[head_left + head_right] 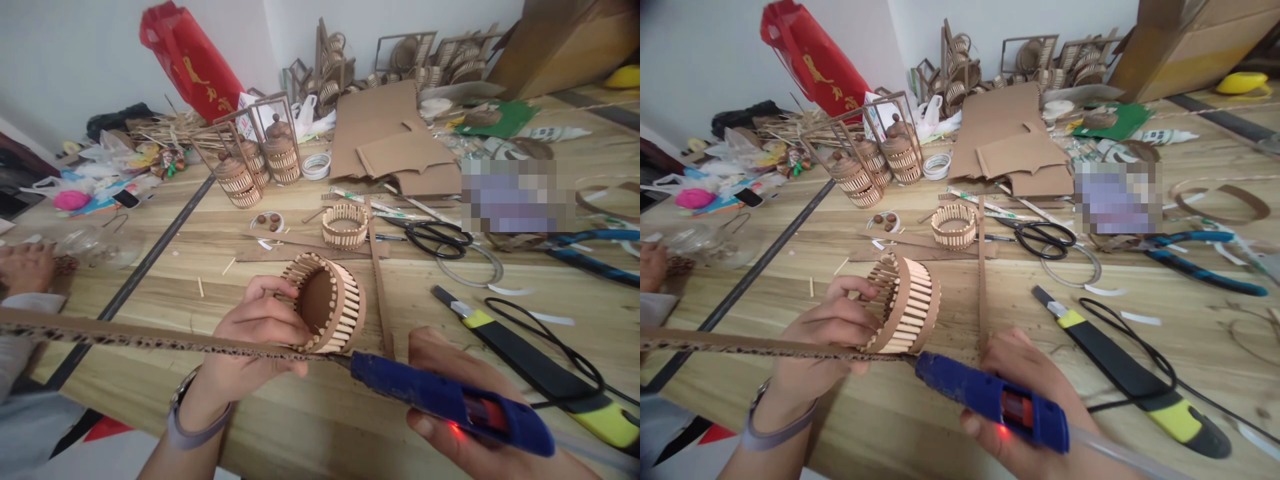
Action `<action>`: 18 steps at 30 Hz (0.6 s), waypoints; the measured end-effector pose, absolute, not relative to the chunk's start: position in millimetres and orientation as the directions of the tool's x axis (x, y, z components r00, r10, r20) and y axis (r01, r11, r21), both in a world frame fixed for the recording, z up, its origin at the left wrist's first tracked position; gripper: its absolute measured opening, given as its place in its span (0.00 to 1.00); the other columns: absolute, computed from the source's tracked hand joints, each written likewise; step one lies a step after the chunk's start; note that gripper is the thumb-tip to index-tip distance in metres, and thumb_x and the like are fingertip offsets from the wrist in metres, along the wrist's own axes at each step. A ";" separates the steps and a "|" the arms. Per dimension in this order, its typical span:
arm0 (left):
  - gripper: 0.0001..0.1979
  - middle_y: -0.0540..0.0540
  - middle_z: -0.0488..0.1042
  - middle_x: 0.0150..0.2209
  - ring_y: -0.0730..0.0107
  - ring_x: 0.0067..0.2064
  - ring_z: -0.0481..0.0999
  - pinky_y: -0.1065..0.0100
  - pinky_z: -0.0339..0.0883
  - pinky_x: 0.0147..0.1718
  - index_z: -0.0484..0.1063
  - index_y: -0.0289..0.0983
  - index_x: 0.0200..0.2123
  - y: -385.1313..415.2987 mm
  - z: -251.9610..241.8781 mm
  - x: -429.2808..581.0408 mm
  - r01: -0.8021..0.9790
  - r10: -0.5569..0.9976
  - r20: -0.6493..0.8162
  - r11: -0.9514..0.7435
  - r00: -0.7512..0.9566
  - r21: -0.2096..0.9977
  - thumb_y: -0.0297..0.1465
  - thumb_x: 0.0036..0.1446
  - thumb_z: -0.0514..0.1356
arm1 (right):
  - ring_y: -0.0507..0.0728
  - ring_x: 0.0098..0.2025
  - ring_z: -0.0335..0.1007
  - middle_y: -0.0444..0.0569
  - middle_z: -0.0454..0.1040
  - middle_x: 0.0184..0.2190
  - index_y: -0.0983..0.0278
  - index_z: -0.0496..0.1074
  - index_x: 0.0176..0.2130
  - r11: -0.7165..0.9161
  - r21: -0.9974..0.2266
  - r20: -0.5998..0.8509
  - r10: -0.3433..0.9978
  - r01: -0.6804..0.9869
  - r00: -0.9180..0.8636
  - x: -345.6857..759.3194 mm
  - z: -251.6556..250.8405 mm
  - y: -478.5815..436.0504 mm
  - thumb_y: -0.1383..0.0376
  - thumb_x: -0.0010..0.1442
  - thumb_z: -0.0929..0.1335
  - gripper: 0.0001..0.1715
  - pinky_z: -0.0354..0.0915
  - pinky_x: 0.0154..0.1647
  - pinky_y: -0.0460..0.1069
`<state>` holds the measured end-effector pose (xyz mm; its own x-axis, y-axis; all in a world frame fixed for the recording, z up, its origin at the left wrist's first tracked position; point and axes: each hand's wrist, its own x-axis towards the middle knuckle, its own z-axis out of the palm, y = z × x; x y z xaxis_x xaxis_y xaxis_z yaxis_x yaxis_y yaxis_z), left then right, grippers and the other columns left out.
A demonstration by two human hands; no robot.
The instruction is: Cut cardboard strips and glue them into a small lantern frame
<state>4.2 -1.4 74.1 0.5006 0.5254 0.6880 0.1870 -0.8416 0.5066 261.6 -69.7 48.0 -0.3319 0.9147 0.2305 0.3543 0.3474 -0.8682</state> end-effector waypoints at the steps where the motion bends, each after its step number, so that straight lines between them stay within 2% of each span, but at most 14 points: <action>1: 0.11 0.52 0.78 0.30 0.71 0.39 0.75 0.61 0.68 0.49 0.73 0.37 0.32 -1.4 73.7 4.0 0.184 0.527 0.687 -0.840 0.500 0.510 0.39 0.61 0.63 | 0.57 0.27 0.65 0.45 0.65 0.24 0.58 0.67 0.28 0.346 -0.869 0.228 0.915 0.353 -0.334 262.2 48.0 -69.5 0.56 0.60 0.68 0.11 0.65 0.31 0.54; 8: 0.10 0.51 0.78 0.30 0.68 0.40 0.76 0.58 0.69 0.48 0.73 0.39 0.33 -1.5 72.0 2.4 0.194 0.535 0.679 -0.835 0.502 0.514 0.39 0.61 0.63 | 0.57 0.28 0.66 0.44 0.66 0.24 0.57 0.67 0.29 0.372 -0.855 0.247 0.904 0.361 -0.348 264.3 45.9 -68.9 0.59 0.59 0.69 0.09 0.64 0.33 0.54; 15: 0.10 0.50 0.78 0.31 0.69 0.40 0.75 0.57 0.67 0.49 0.74 0.38 0.34 -1.7 70.4 1.2 0.182 0.539 0.677 -0.831 0.502 0.526 0.38 0.61 0.63 | 0.56 0.28 0.66 0.44 0.66 0.24 0.58 0.66 0.29 0.408 -0.826 0.284 0.897 0.389 -0.339 263.5 42.4 -70.1 0.57 0.61 0.67 0.12 0.64 0.33 0.53; 18: 0.09 0.50 0.78 0.31 0.68 0.40 0.75 0.57 0.67 0.50 0.74 0.38 0.34 -1.8 69.0 0.5 0.180 0.544 0.673 -0.826 0.500 0.534 0.38 0.60 0.63 | 0.56 0.27 0.66 0.44 0.66 0.23 0.57 0.66 0.27 0.421 -0.790 0.299 0.899 0.446 -0.320 260.7 43.5 -72.0 0.52 0.63 0.65 0.16 0.65 0.33 0.53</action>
